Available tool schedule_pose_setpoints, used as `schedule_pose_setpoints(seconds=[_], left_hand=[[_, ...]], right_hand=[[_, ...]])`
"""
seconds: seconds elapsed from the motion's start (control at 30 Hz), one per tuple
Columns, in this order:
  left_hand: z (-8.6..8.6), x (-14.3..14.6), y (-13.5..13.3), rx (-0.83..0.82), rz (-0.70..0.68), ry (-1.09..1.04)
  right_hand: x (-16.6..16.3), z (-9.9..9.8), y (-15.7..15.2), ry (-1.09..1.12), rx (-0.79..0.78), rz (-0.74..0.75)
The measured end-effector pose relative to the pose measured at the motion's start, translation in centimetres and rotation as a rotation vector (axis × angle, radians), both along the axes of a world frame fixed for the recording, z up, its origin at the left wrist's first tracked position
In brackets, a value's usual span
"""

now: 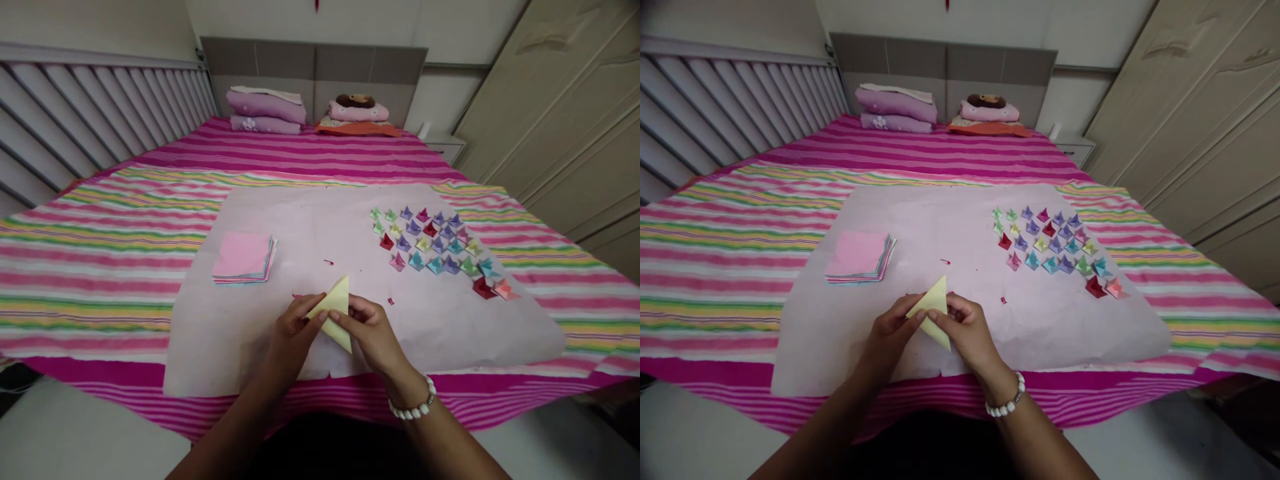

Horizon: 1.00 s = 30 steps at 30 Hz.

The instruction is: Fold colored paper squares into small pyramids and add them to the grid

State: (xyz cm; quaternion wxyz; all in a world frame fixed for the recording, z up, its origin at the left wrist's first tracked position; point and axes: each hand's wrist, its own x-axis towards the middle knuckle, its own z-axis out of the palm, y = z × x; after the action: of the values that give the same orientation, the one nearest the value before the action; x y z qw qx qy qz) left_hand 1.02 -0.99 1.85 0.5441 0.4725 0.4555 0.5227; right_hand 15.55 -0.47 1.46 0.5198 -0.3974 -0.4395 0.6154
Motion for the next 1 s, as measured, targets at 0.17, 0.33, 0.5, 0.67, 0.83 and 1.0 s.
schedule_pose_setpoints(seconds=[0.17,0.33,0.5,0.67,0.83,1.0], left_hand=[[-0.6,-0.3,0.1,-0.070,-0.042,-0.012],[-1.5,-0.1,0.3,-0.283,-0.121,-0.319],[-2.3,-0.4,0.7,-0.300,-0.031,-0.233],[-1.8,-0.7,0.8,-0.349,-0.068,-0.270],[-1.2,-0.4,0.5,-0.376,-0.237,-0.386],[-1.5,-0.3,0.5,-0.415,-0.302,-0.436]], right_hand=[[-0.6,0.4,0.1,0.001,0.014,-0.105],[-1.1,0.5,0.0,-0.005,0.001,-0.187],[-1.2,0.7,-0.3,-0.085,-0.022,-0.125],[-1.0,1.0,-0.3,-0.052,-0.008,-0.043],[-0.6,1.0,-0.3,0.068,-0.060,0.020],[-0.4,1.1,-0.5,0.077,-0.072,0.056]])
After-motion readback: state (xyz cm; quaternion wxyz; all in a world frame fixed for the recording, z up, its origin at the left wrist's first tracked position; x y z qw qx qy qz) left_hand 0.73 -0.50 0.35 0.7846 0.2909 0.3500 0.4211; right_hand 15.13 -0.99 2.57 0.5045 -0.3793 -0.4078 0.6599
